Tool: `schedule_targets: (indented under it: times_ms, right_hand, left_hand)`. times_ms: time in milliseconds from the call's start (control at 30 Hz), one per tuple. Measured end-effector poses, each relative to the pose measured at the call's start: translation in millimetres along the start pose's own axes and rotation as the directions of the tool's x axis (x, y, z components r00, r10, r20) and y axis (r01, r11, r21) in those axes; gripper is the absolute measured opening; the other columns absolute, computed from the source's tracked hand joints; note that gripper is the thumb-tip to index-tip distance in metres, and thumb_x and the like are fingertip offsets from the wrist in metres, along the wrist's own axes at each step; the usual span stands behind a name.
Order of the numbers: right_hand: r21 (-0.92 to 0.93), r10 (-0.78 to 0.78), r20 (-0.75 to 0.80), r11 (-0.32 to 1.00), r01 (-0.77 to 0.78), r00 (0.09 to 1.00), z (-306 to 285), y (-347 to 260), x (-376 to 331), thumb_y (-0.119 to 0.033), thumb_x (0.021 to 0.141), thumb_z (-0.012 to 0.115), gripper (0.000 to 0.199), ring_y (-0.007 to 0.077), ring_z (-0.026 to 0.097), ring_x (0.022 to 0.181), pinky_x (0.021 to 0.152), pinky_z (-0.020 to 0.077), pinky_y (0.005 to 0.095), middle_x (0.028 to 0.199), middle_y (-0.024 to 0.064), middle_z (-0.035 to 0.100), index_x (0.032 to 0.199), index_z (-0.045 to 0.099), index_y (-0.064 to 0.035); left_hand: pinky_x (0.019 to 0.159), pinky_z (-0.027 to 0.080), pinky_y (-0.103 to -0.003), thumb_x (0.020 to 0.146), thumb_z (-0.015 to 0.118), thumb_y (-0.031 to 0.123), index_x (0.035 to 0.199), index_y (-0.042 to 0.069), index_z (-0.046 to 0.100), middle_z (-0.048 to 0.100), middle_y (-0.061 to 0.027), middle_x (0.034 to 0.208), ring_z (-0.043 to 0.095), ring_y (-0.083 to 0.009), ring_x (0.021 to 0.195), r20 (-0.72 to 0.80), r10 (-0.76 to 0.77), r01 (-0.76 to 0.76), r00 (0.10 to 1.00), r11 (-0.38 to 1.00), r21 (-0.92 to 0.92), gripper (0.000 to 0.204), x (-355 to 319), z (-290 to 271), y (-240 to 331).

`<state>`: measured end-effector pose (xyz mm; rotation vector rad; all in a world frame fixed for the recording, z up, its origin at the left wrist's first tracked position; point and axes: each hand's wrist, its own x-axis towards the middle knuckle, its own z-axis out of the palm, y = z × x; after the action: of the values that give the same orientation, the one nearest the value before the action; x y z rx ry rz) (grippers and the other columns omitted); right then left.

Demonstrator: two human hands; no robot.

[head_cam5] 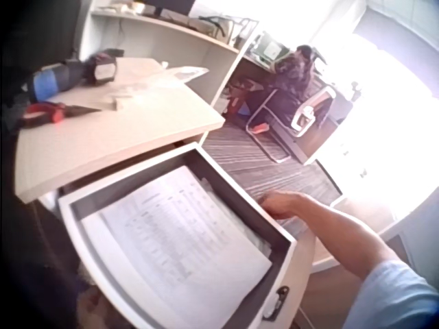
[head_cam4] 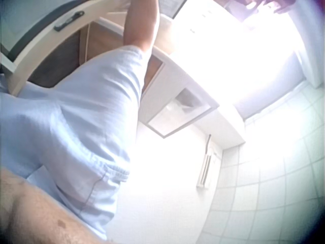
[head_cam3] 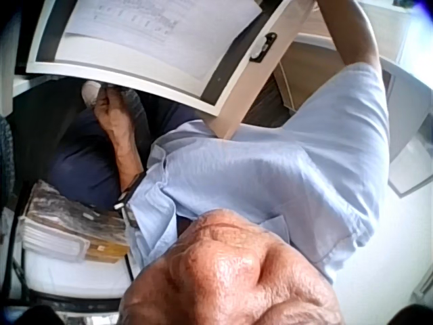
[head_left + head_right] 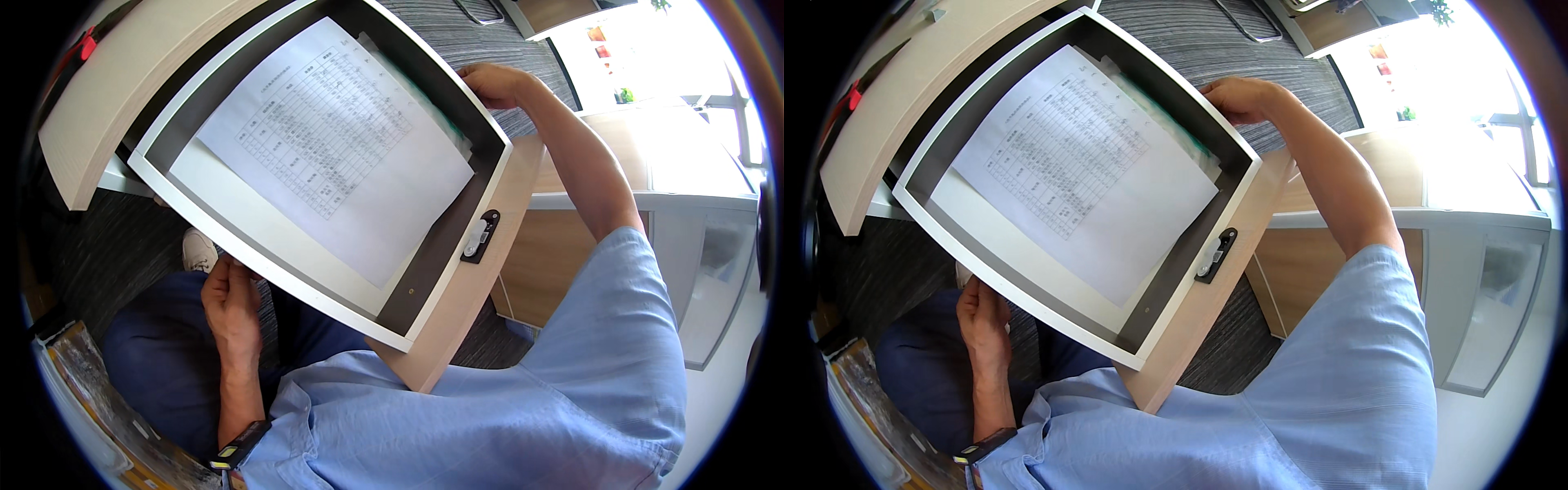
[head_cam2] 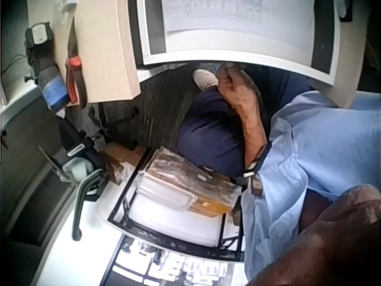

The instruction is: The person assembles a piece of furniture, likely a drawer unit, by first removing a black trim piece from a drawer front. They then measure the drawer and the cabinet opening using a tape measure. Finally, they use a power drill to attach a metal bracket to the underside of a wooden panel.

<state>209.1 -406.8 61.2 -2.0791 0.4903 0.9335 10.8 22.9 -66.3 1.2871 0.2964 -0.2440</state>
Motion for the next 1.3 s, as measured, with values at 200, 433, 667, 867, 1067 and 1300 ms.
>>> schedule_targets:
  times_ms: [200,433,667,867,1067,1300]
  right_hand:
    - [-0.171,-0.051,-0.084,0.985,0.037,0.995,6,-5,-3,-0.019,0.093,0.058,0.043,0.0125,0.065,0.096,0.085,0.0541,0.0233,0.118,0.0123,0.064,0.131,0.054,0.0017]
    - [-0.063,-0.169,-0.220,0.985,0.159,0.961,32,-52,12,-0.019,0.094,0.056,0.035,0.0117,0.068,0.083,0.068,0.0574,0.0240,0.108,0.0128,0.067,0.122,0.061,0.0022]
    - [0.092,-0.109,-0.256,0.986,0.137,0.960,30,-51,29,-0.020,0.092,0.058,0.024,0.0127,0.066,0.060,0.050,0.0556,0.0281,0.083,0.0123,0.069,0.099,0.068,0.0007]
    - [0.139,-0.118,-0.343,0.975,0.175,0.932,44,-47,28,-0.023,0.095,0.056,0.038,0.0123,0.068,0.063,0.051,0.0566,0.0264,0.090,0.0154,0.070,0.117,0.063,0.0067]
    - [0.025,-0.183,-0.264,0.980,0.196,0.947,30,-44,33,-0.017,0.095,0.055,0.036,0.0125,0.069,0.070,0.059,0.0578,0.0270,0.100,0.0156,0.069,0.125,0.059,0.0029]
    - [-0.049,-0.178,-0.387,0.984,0.173,0.905,47,-43,31,-0.024,0.093,0.064,0.040,0.0173,0.068,0.087,0.071,0.0575,0.0284,0.112,0.0160,0.065,0.126,0.060,-0.0005]
  left_hand:
    - [0.044,0.015,-0.022,0.102,0.049,0.024,0.099,0.001,0.065,0.038,0.0105,0.056,0.024,0.0005,0.046,-0.005,-0.026,0.026,1.000,0.999,0.019,0.028,-1,3,6]
    - [0.045,0.017,-0.020,0.101,0.050,0.023,0.084,0.002,0.064,0.042,0.0095,0.057,0.026,0.0012,0.048,-0.058,-0.056,0.060,0.997,0.995,0.076,0.030,-3,6,17]
    - [0.048,0.024,-0.023,0.098,0.049,0.023,0.080,0.002,0.063,0.049,0.0050,0.062,0.034,-0.0027,0.053,0.010,-0.045,0.040,0.999,0.960,0.277,0.031,-3,-3,32]
    - [0.053,0.033,-0.027,0.096,0.051,0.025,0.074,0.002,0.062,0.053,0.0012,0.062,0.042,-0.0084,0.056,0.043,-0.044,0.025,0.998,0.929,0.369,0.034,2,-11,38]
    - [0.053,0.033,-0.028,0.096,0.053,0.023,0.075,-0.001,0.060,0.046,0.0021,0.059,0.040,-0.0062,0.058,0.133,-0.082,0.021,0.988,0.912,0.410,0.032,11,-19,41]
    - [0.056,0.036,-0.023,0.098,0.052,0.014,0.093,-0.005,0.064,0.055,0.0025,0.068,0.044,-0.0044,0.063,0.192,-0.068,0.031,0.979,0.981,0.190,0.023,8,-23,25]
